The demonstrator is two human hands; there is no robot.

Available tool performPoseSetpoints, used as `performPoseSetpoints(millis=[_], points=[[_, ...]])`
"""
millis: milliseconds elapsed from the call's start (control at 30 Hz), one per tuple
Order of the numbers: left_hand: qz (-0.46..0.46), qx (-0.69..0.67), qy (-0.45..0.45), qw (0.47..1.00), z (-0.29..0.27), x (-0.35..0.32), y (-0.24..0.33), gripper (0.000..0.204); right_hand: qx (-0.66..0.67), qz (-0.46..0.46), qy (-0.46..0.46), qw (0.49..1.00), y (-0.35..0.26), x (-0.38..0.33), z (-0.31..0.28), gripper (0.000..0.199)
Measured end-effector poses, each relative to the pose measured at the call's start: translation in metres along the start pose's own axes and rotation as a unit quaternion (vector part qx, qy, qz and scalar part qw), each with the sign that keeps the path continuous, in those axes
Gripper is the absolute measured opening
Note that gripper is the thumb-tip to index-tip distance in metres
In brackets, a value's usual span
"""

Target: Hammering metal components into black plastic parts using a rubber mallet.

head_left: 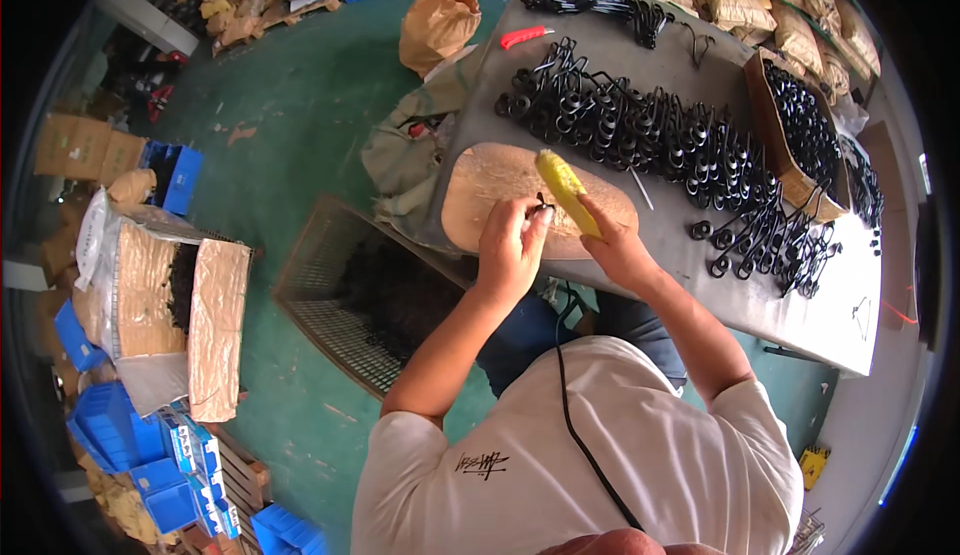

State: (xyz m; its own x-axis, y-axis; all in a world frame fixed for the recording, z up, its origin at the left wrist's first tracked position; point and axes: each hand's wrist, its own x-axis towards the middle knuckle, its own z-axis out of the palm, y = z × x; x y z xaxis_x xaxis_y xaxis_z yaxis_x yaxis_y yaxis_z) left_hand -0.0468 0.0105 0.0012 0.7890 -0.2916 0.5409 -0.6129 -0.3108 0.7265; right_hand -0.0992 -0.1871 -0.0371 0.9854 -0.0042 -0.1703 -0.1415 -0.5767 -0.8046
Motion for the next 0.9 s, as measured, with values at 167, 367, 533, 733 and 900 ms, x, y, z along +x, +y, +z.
performPoseSetpoints(millis=[167,367,533,733,900], points=[[-0.073,0.031,0.058,0.995,-0.008,-0.007,0.01,0.016,-0.045,-0.028,0.033,0.998,0.021,0.0,-0.012,0.068],[-0.25,-0.06,0.237,0.937,-0.084,-0.016,-0.008,0.019,-0.08,-0.061,-0.023,0.995,0.064,-0.007,-0.026,0.07],[-0.31,0.183,0.22,0.907,-0.155,-0.035,-0.05,0.031,-0.072,-0.07,-0.106,0.989,0.062,0.002,-0.045,0.071],[-0.206,0.435,0.063,0.874,-0.118,0.01,-0.089,0.03,0.064,0.044,-0.212,0.974,0.062,0.008,-0.074,0.072],[-0.185,0.162,-0.004,0.969,0.035,0.145,-0.053,0.028,0.099,-0.039,-0.187,0.977,0.089,0.017,-0.072,0.072]])
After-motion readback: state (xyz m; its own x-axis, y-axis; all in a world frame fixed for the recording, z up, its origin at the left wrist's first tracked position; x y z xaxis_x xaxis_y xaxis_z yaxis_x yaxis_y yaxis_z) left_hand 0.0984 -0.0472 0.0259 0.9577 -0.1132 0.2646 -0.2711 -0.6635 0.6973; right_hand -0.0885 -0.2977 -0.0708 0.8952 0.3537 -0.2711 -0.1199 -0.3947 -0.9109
